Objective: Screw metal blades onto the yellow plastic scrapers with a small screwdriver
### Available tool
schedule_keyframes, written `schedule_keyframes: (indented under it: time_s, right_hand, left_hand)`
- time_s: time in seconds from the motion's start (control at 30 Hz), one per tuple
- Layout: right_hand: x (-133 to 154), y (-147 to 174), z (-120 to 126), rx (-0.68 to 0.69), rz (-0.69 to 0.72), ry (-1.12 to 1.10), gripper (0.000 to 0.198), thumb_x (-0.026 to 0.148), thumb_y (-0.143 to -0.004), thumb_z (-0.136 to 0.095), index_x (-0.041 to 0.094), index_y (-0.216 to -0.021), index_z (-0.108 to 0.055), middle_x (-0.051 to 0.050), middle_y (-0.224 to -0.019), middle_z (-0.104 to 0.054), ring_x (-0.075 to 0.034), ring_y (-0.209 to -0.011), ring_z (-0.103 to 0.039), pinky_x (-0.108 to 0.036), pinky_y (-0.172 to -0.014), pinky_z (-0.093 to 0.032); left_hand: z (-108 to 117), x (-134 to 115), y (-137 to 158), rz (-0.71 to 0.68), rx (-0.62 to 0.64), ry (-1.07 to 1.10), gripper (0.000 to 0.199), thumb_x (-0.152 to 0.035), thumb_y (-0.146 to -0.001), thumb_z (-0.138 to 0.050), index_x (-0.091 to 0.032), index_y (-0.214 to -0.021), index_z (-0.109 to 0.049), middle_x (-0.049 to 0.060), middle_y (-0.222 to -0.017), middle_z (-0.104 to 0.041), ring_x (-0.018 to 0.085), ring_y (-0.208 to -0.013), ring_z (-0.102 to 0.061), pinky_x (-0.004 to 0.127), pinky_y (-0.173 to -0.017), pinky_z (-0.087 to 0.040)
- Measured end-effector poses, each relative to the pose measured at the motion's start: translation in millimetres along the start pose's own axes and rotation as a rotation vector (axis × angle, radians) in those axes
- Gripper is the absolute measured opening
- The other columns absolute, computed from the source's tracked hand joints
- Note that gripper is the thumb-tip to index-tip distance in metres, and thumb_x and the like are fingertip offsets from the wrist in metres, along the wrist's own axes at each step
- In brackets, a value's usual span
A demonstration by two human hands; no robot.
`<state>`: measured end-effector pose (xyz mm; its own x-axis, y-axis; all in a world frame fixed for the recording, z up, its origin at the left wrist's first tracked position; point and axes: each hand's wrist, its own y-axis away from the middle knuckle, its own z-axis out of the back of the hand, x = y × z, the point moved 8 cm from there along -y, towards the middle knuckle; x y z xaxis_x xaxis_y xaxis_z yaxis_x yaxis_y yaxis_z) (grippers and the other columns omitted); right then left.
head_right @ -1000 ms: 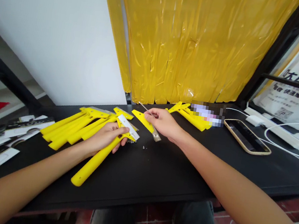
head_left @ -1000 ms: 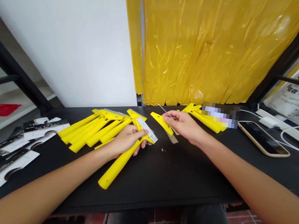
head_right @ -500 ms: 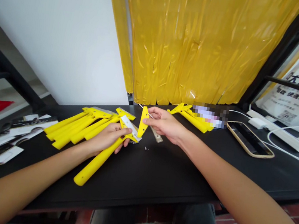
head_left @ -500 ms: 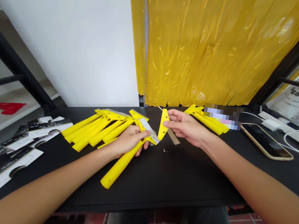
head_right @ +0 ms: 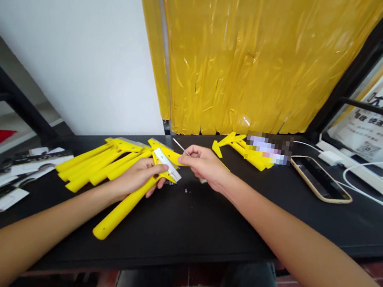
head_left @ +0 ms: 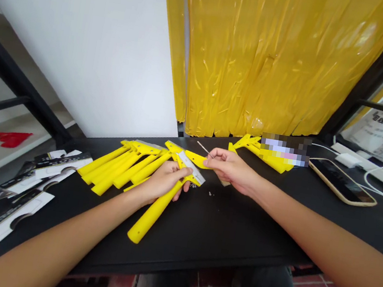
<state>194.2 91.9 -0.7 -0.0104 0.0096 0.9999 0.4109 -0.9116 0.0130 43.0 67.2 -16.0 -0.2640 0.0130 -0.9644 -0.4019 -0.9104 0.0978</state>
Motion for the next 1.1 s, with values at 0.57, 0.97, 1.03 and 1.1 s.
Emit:
schedule_keyframes:
  time_s: [0.57,0.97,1.03,1.1]
  right_hand:
    - [-5.0,0.9,-16.2,0.047,0.024,0.009,0.031,0.036,-0.078,-0.076,0.02,-0.102,-0.062,0.0,-0.088,-0.061,-0.004,-0.051,-0.035,-0.02,-0.04,-0.019]
    - [-8.8,0.3,-17.2,0.025,0.03,0.047,0.024,0.033,-0.08,-0.075,0.018,-0.088,-0.058,0.001,-0.082,-0.061,-0.004,-0.05,-0.034,-0.021,-0.043,-0.024]
    - [-8.2,1.0,-17.6,0.021,0.038,0.047,0.027,0.035,-0.078,-0.077,0.018,-0.086,-0.058,0.002,-0.08,-0.06,-0.004,-0.051,-0.034,-0.021,-0.044,-0.024]
    - [-6.9,1.8,-18.9,0.027,0.058,0.05,0.027,0.035,-0.077,-0.078,0.018,-0.086,-0.059,0.002,-0.08,-0.06,-0.004,-0.052,-0.036,-0.021,-0.045,-0.025]
  left_hand:
    - [-0.3,1.4,-0.6,0.01,0.004,0.029,0.036,-0.039,-0.093,-0.054,-0.013,-0.068,-0.061,0.003,-0.059,-0.063,0.01,-0.036,-0.052,0.021,-0.037,-0.036]
    - [-2.4,0.6,-1.7,-0.017,0.048,0.041,0.029,-0.031,-0.091,-0.05,-0.014,-0.07,-0.06,0.003,-0.06,-0.064,0.01,-0.035,-0.052,0.02,-0.036,-0.036]
    - [-2.7,1.7,-2.1,-0.013,0.061,0.063,0.028,-0.031,-0.091,-0.049,-0.014,-0.071,-0.06,0.003,-0.06,-0.064,0.01,-0.035,-0.052,0.021,-0.035,-0.035]
    - [-2.1,1.5,-2.1,-0.019,0.059,0.09,0.026,-0.031,-0.09,-0.051,-0.015,-0.072,-0.059,0.002,-0.06,-0.063,0.011,-0.034,-0.052,0.021,-0.035,-0.035]
